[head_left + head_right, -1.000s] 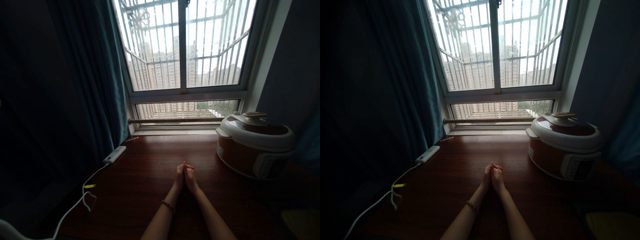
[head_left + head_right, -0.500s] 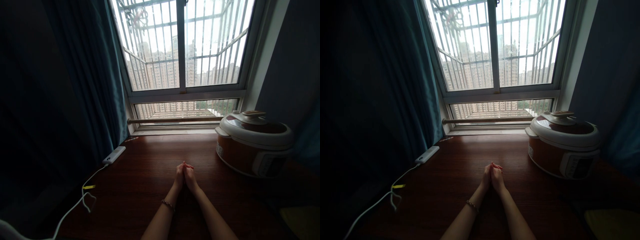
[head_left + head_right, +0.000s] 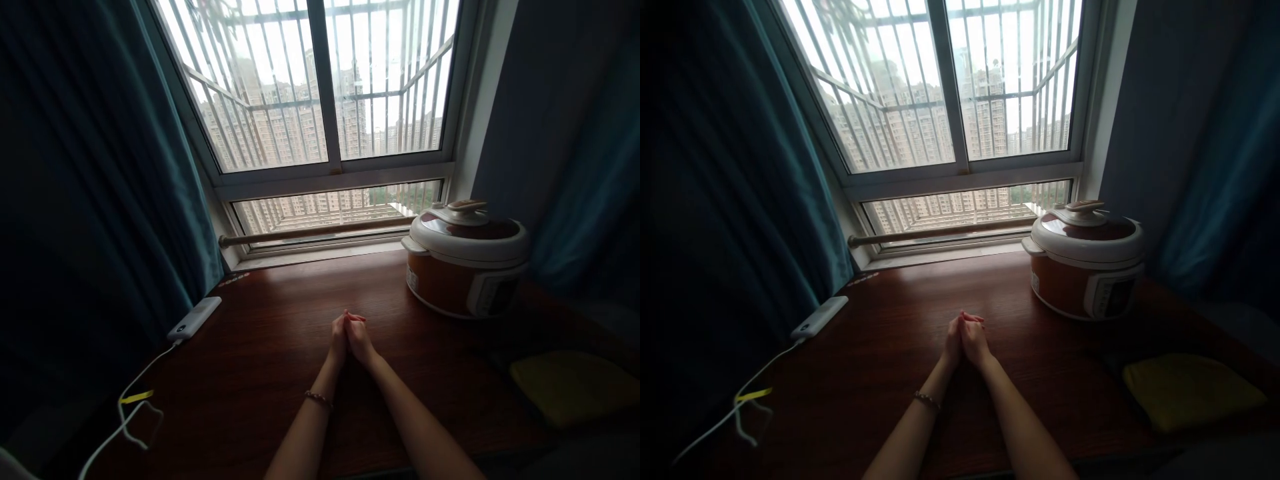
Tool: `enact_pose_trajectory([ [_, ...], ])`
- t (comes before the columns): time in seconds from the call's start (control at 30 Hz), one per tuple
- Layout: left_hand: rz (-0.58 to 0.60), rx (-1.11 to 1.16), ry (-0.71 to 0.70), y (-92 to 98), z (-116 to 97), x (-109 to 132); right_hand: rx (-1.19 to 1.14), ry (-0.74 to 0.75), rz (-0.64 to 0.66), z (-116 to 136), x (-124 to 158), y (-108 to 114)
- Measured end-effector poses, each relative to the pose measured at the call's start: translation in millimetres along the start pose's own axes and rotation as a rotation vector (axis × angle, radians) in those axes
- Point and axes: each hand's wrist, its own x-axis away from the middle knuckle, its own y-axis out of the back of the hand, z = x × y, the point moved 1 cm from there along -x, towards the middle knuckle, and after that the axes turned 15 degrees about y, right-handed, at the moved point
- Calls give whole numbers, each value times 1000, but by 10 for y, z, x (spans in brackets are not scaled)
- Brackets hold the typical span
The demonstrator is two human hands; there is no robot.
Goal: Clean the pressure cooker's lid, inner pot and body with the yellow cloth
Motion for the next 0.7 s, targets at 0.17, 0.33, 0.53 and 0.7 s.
enact_pose_trajectory([
  [0.17, -5, -12, -5, -14, -44, 33, 5, 2, 9, 2, 1, 1],
  [0.33, -10, -21, -13, -8, -80, 48, 15, 2, 16, -20, 1, -7],
  [0.53, 2, -19, -18, 12, -48, 15, 22, 8, 14, -14, -2, -1],
  [0.7, 5, -16, -5, 23, -18, -2, 24, 8, 19, 10, -3, 8],
])
